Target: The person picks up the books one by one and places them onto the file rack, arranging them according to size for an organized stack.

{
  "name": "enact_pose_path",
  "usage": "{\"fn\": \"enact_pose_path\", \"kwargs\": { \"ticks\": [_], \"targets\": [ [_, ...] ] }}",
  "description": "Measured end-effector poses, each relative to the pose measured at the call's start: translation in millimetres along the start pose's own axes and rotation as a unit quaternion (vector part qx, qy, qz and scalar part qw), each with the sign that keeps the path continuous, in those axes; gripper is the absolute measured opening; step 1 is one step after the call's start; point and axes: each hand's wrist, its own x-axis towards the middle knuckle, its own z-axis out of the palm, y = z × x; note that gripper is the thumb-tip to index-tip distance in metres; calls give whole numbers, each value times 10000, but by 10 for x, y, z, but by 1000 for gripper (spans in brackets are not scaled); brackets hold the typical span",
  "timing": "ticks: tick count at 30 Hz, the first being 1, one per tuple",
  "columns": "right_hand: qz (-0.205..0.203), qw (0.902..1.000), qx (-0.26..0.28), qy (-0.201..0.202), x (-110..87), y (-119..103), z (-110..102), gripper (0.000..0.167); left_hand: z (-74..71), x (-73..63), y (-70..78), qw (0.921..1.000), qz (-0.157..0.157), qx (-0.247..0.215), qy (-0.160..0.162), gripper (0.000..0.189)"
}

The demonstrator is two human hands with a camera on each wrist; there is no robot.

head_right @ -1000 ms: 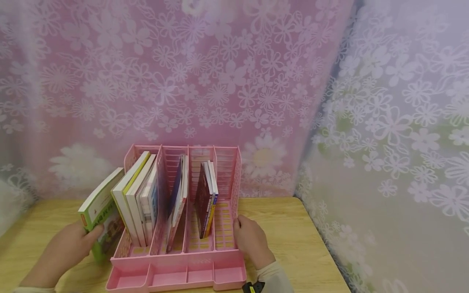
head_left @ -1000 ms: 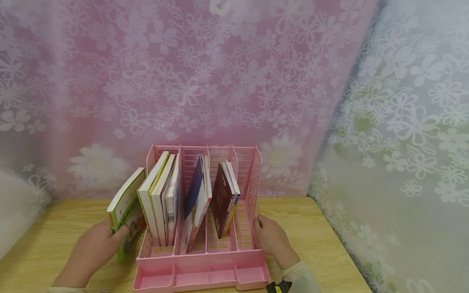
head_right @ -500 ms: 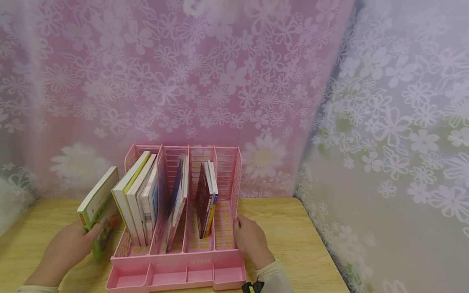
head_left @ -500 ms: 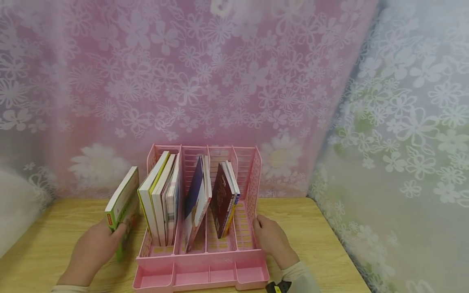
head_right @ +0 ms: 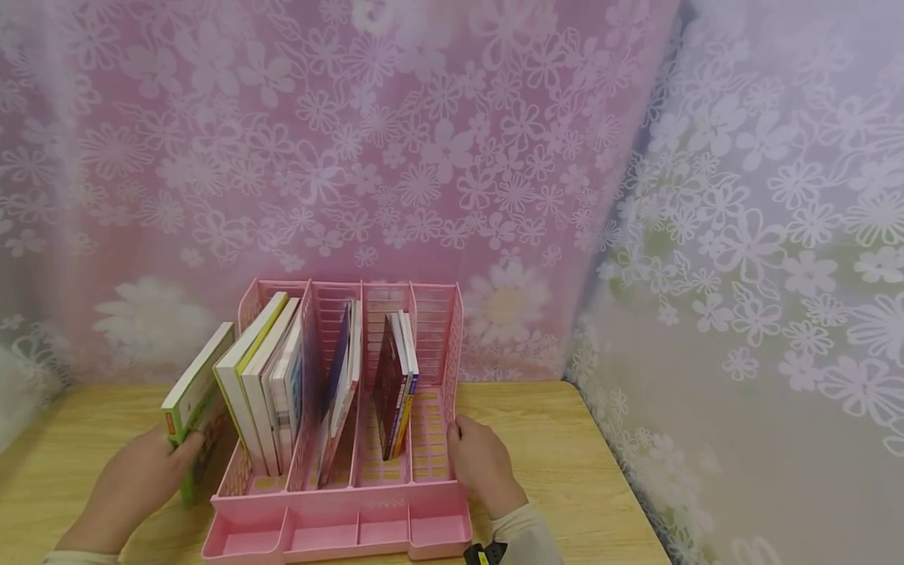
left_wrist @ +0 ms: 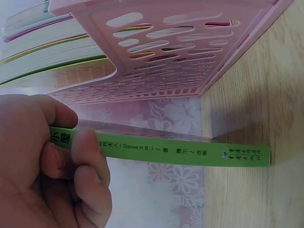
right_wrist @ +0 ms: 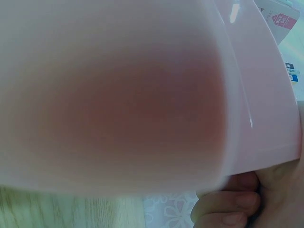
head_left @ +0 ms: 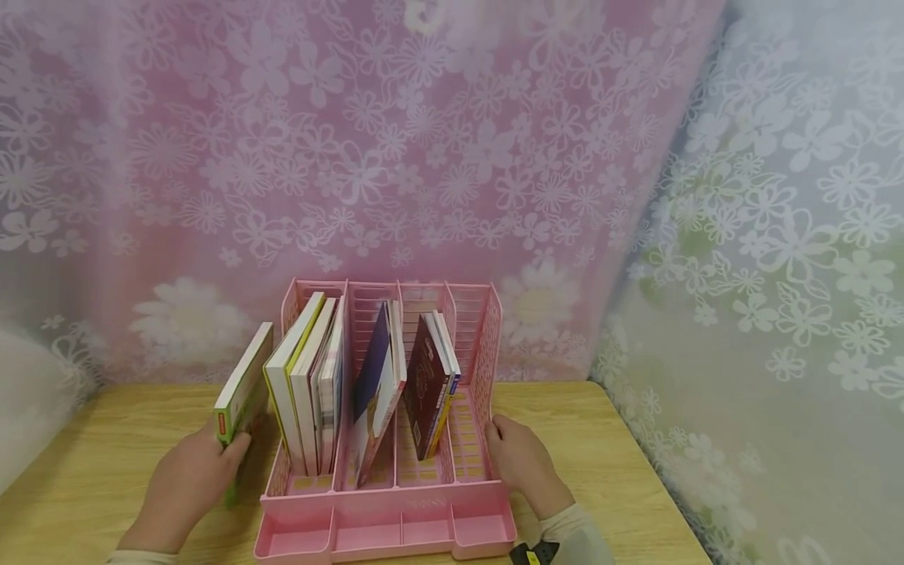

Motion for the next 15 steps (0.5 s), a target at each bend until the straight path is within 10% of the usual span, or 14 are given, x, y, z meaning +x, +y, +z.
{"fn": "enact_pose_path", "kwargs": {
  "ticks": [15],
  "targets": [
    [30, 10000, -78, -7, 11, 2, 15, 36, -24, 23, -26, 9995, -156, -162, -242, 55]
  ]
}}
